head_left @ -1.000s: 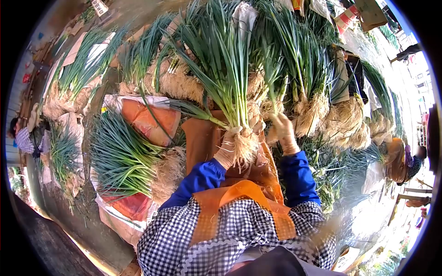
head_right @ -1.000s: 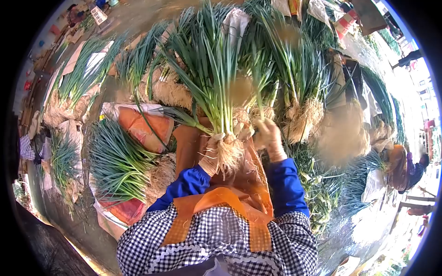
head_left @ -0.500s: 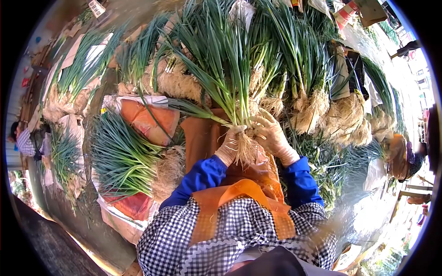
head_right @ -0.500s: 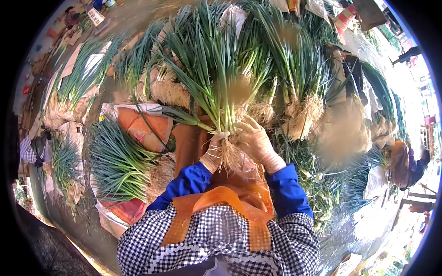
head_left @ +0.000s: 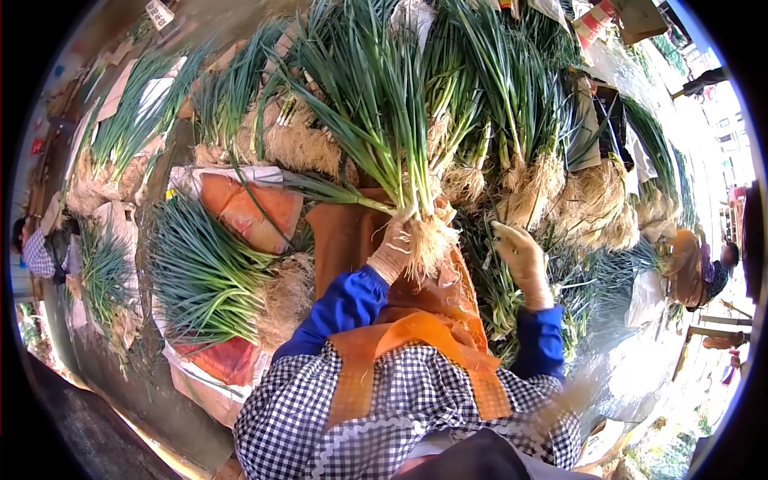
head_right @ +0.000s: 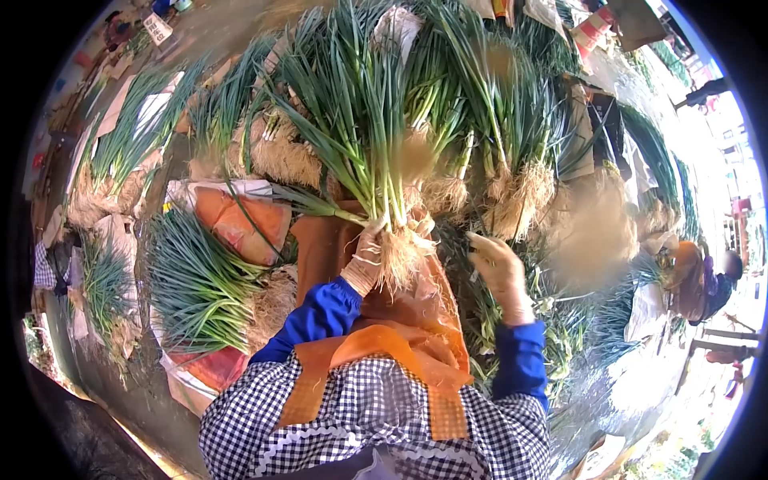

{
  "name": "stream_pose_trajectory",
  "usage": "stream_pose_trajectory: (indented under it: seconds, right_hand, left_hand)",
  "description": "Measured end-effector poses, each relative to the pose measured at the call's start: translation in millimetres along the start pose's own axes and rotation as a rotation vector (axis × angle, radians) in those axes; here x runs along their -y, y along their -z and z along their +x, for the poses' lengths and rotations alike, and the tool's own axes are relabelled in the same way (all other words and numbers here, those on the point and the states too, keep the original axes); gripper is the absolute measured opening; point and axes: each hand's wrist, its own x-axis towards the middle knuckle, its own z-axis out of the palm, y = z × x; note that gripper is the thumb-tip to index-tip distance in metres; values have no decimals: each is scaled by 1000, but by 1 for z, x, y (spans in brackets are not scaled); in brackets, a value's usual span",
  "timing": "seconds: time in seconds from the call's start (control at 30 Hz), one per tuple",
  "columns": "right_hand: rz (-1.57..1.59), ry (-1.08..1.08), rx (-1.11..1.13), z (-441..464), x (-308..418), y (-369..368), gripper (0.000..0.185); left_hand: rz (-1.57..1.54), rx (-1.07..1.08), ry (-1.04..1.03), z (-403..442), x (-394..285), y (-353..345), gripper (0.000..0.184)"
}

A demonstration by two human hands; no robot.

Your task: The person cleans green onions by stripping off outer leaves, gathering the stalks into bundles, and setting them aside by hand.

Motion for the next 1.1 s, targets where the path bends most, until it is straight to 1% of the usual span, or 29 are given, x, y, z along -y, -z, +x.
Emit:
stream_pose_trajectory:
  seconds: [0.03, 0.07, 0.1, 0.13, 0.17, 0.2, 0.23, 0.27, 0.3, 0.33, 0.4, 0.43, 0.47, 0.5, 0.53, 0.57, 0.6, 0.63, 0.7, 0.73, 0.77, 0.8, 0.87, 0.9, 0.93, 1.0, 1.03, 1.07, 1.1]
  right_hand:
    - [-216, 258, 18, 15, 12, -15, 40]
    - [-199, 377, 67, 27, 22, -30, 41]
    - [-128, 532, 46, 38, 39, -45, 40]
    - [-98, 581, 119, 45, 41, -59, 30]
    - [-111, 650, 208, 46, 34, -65, 26]
    - [-123, 718, 300, 45, 35, -62, 21]
    - [134, 565, 527, 43, 33, -44, 12]
    - [357, 656, 535, 40, 36, -28, 6]
    - [748, 579, 558, 39, 11, -13, 7]
    - [1135, 481, 564, 41, -8, -2, 10]
    - [552, 36, 144, 42, 33, 12, 14]
    - [490, -64, 101, 45, 61, -4, 28]
    - [394, -126, 260, 50, 70, -20, 45]
    - [564, 42, 361, 56, 51, -50, 56]
    - [97, 396, 333, 60, 45, -68, 58]
    - [78, 373, 307, 64, 37, -80, 57]
    - [57, 350, 282, 67, 41, -85, 56]
    - [533, 4, 377, 71, 43, -77, 55]
    - [1190, -125, 297, 71, 29, -73, 44]
    - [711, -145, 200, 76, 24, -75, 37]
    - [751, -129, 170, 74, 24, -75, 33]
    - [793, -113, 138, 70, 25, -75, 30]
    - [878, -133, 149, 65, 22, -82, 30]
    - [965, -151, 156, 63, 26, -85, 30]
    - [760, -50, 144, 60, 31, -84, 29]
    - [584, 276, 255, 60, 30, -97, 31]
    - [111, 376, 223, 57, 31, -102, 38]
    - [-120, 467, 207, 57, 40, -97, 42]
    - [82, 393, 222, 64, 41, -90, 44]
  left_hand:
    - [162, -168, -115, 1, 12, -22, 42]
    - [338, -356, -200, 2, 24, -45, 51]
    - [348, -287, -167, 1, 16, -27, 55]
    - [357, -219, -136, 0, 8, -9, 58]
    - [455, -344, -164, 1, 22, -46, 57]
    - [306, -347, -260, 5, 18, -31, 54]
    - [289, -341, -245, 6, 16, -15, 52]
    - [266, -336, -227, 4, 19, -23, 50]
    - [218, -249, -143, 6, 16, -27, 42]
    - [209, -243, -152, 4, 15, -23, 42]
    - [515, -495, -211, -1, 11, -3, 30]
    - [464, -445, -220, 8, 10, 12, 24]
    - [613, -412, -284, 12, 19, -3, 29]
    - [565, -381, -269, 13, 23, -9, 31]
    - [517, -351, -259, 13, 24, -14, 34]
    - [519, -353, -267, 8, 23, -21, 34]
    - [393, -312, -197, 0, 20, -30, 33]
    - [264, -267, -129, -6, 16, -35, 32]
    - [226, -253, -162, -13, 13, -29, 31]
    - [199, -238, -187, -14, 11, -25, 30]
    - [239, -149, -144, -13, 5, -16, 26]
    - [240, -147, -146, -10, -1, 2, 26]
    - [341, -217, -207, -5, -6, 32, 24]
    - [512, -382, -225, -5, 4, 4, 27]
    - [517, -380, -221, -7, 10, -16, 27]
    - [542, -340, -244, -11, 16, -40, 30]
    - [504, -301, -220, 0, 1, 2, 32]
    - [320, -258, -54, -1, -2, -3, 34]
    - [413, -249, -155, -2, 5, -22, 35]
